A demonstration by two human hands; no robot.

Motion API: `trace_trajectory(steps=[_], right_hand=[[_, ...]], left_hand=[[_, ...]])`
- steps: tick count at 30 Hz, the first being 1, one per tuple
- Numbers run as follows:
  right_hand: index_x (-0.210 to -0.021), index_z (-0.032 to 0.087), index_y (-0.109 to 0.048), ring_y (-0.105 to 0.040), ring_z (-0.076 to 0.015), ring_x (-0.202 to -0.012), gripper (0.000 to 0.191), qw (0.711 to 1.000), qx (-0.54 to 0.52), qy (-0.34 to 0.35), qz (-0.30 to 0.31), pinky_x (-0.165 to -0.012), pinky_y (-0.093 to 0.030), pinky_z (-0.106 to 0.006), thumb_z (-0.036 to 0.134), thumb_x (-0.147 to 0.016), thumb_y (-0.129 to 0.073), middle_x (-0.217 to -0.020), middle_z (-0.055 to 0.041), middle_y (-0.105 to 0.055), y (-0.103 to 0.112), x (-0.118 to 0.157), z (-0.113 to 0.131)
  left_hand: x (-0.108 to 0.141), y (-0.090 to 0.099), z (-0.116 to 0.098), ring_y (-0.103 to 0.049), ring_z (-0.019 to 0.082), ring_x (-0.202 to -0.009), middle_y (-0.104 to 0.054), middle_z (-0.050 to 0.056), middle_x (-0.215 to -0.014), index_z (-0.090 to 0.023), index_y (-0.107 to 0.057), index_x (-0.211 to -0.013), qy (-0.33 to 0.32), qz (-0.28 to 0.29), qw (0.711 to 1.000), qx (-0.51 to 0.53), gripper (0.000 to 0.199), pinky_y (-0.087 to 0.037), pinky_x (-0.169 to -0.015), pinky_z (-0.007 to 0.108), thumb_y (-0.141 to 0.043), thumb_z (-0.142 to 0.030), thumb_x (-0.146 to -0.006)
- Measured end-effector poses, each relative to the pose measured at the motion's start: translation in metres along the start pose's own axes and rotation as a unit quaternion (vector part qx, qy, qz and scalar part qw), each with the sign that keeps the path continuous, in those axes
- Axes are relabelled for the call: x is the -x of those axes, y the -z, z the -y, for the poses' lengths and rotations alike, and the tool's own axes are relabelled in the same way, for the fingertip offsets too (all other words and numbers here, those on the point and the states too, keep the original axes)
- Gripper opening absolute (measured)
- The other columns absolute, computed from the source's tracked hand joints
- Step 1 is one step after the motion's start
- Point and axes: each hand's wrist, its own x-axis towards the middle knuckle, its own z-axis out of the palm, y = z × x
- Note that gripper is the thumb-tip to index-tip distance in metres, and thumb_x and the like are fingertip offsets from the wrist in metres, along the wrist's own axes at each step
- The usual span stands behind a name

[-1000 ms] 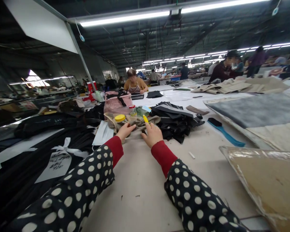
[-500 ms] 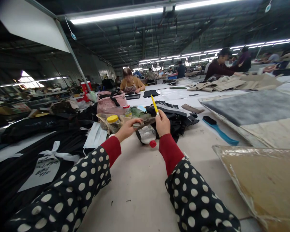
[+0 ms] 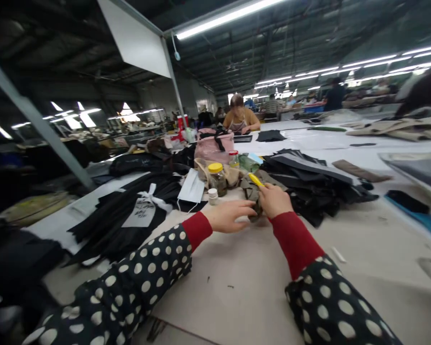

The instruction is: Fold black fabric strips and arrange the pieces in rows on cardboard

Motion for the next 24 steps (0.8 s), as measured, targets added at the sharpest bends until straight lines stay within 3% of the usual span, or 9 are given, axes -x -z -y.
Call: trace_trajectory(steps=[5,9,13,17,20,24], right_hand=[[-0.102,0.016,-0.062,-0.049,-0.0259,-0.103,0.034,0.99,0.028,0.019,-0.134,-0.082,-0.039,-0.041,0.031,-0.082,-0.038,-0.117,-0.013,-0.052,0.009,-0.004,0.01],[-0.101,0.017,-0.061,-0.047,-0.0237,-0.105,0.032,0.978,-0.048,0.116,-0.167,-0.087,-0.037,-0.04,0.03,-0.082,-0.039,-0.117,-0.0106,-0.052,0.024,0.004,0.053],[-0.098,0.019,-0.061,-0.046,-0.0231,-0.106,0.028,0.963,-0.109,0.227,-0.095,-0.089,-0.037,-0.04,0.025,-0.081,-0.041,-0.117,-0.0097,-0.052,0.016,0.031,0.11],[-0.096,0.019,-0.061,-0.046,-0.0234,-0.106,0.026,0.945,-0.159,0.287,-0.011,-0.088,-0.038,-0.043,0.02,-0.081,-0.041,-0.117,-0.0107,-0.052,-0.001,0.066,0.155],[-0.097,0.019,-0.061,-0.046,-0.0222,-0.106,0.026,0.93,-0.184,0.315,0.042,-0.089,-0.038,-0.042,0.016,-0.08,-0.041,-0.117,-0.0106,-0.052,-0.008,0.089,0.178],[-0.098,0.02,-0.061,-0.045,-0.0212,-0.107,0.027,0.915,-0.198,0.332,0.118,-0.092,-0.037,-0.041,0.014,-0.08,-0.041,-0.118,-0.0078,-0.052,-0.013,0.109,0.194]], left_hand=[[0.097,0.015,-0.017,-0.047,0.017,-0.112,-0.051,0.008,-0.123,-0.018,-0.053,-0.111,0.116,0.005,0.993,-0.022,0.032,-0.034,-0.098,0.03,-0.045,-0.023,-0.08],[0.182,0.031,-0.019,-0.048,0.017,-0.11,-0.055,0.007,-0.117,-0.019,-0.054,-0.109,0.259,-0.013,0.965,-0.041,0.032,-0.035,-0.097,0.031,-0.044,-0.025,-0.08],[0.255,0.052,-0.013,-0.05,0.016,-0.107,-0.058,0.005,-0.113,-0.02,-0.056,-0.107,0.367,-0.073,0.925,-0.061,0.032,-0.036,-0.096,0.028,-0.042,-0.028,-0.08],[0.309,0.081,0.009,-0.048,0.017,-0.11,-0.055,0.004,-0.117,-0.02,-0.055,-0.11,0.485,-0.131,0.86,-0.092,0.036,-0.034,-0.097,0.026,-0.04,-0.032,-0.079],[0.33,0.103,0.041,-0.046,0.018,-0.112,-0.052,0.003,-0.122,-0.02,-0.05,-0.117,0.565,-0.136,0.807,-0.102,0.043,-0.033,-0.097,0.026,-0.043,-0.034,-0.077],[0.326,0.122,0.093,-0.05,0.02,-0.109,-0.052,0.006,-0.122,-0.02,-0.044,-0.121,0.635,-0.123,0.753,-0.121,0.049,-0.037,-0.091,0.026,-0.042,-0.041,-0.078]])
